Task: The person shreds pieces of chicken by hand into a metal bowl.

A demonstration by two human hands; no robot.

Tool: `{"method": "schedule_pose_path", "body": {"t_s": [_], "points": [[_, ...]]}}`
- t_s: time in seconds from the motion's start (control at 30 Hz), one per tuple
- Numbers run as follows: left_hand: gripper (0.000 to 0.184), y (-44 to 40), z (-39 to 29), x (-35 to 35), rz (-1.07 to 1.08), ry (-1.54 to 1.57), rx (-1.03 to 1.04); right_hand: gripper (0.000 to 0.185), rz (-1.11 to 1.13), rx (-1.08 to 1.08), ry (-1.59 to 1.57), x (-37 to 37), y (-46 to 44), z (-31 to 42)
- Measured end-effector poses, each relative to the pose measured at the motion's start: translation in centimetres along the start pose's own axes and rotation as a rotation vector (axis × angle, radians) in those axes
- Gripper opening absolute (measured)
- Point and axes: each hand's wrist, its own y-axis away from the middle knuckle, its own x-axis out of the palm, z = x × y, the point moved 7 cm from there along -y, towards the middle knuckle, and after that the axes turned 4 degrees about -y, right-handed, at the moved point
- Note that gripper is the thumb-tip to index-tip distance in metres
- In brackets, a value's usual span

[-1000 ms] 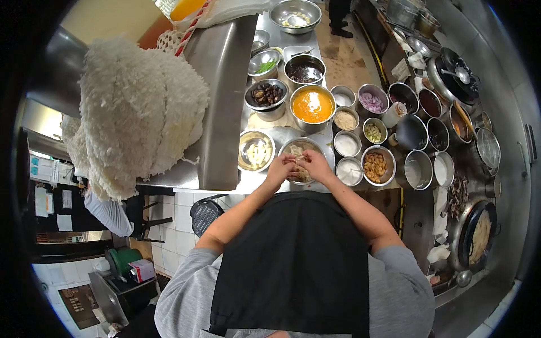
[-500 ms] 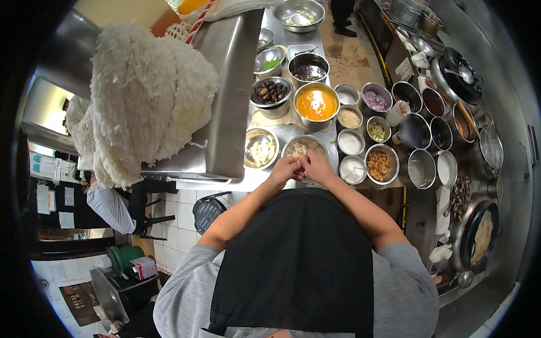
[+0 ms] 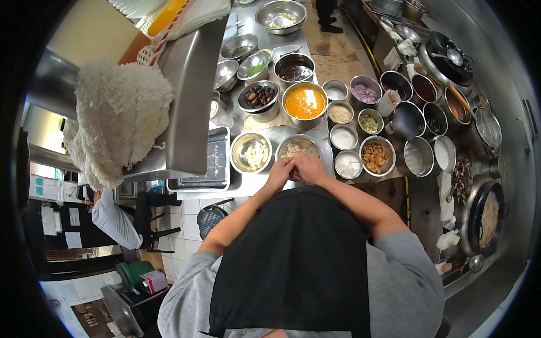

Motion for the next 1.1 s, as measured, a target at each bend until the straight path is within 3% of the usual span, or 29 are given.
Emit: {"method": "schedule_pose_path", "body": {"t_s": [0.23, 0.37, 0.43, 0.53, 0.67, 0.8, 0.87, 1.1], "points": [[0.023, 0.8, -0.8, -0.2, -0.031, 0.183, 0.071, 0.038, -0.103, 0.313, -0.433, -0.8, 0.0, -1.0], [0.026, 0.6, -0.1, -0.9, -0.057, 0.240, 0.097, 0.030, -0.084, 0.328, -0.313, -1.3, -0.1, -1.9], [0.026, 0.2, 0.1, -1.1, -0.060, 0.221, 0.115, 0.021, -0.080, 0.078, -0.314, -2.0, -0.7, 0.0], [0.027, 0.4, -0.2, -1.7, -0.145, 0.176, 0.107, 0.020, 0.021, 0.079, -0.226, -1.8, -1.1, 0.3], [0.026, 0.8, -0.9, -2.2, -0.204, 0.119, 0.132, 0.015, -0.039, -0.055, -0.219, -1.8, -1.4, 0.1], [0.026, 0.8, -1.0, -2.4, -0.210, 0.068, 0.156, 0.017, -0.084, -0.014, -0.240, -3.6, -1.5, 1.1], [0.026, 1.0, -1.6, -2.2, -0.211, 0.027, 0.173, 0.021, 0.051, 0.144, -0.355, -3.8, -1.5, 1.7], [0.024, 1.2, -2.3, -2.0, -0.230, -0.183, 0.200, 0.022, 0.022, 0.130, -0.399, -3.7, -1.2, 1.7]]}}
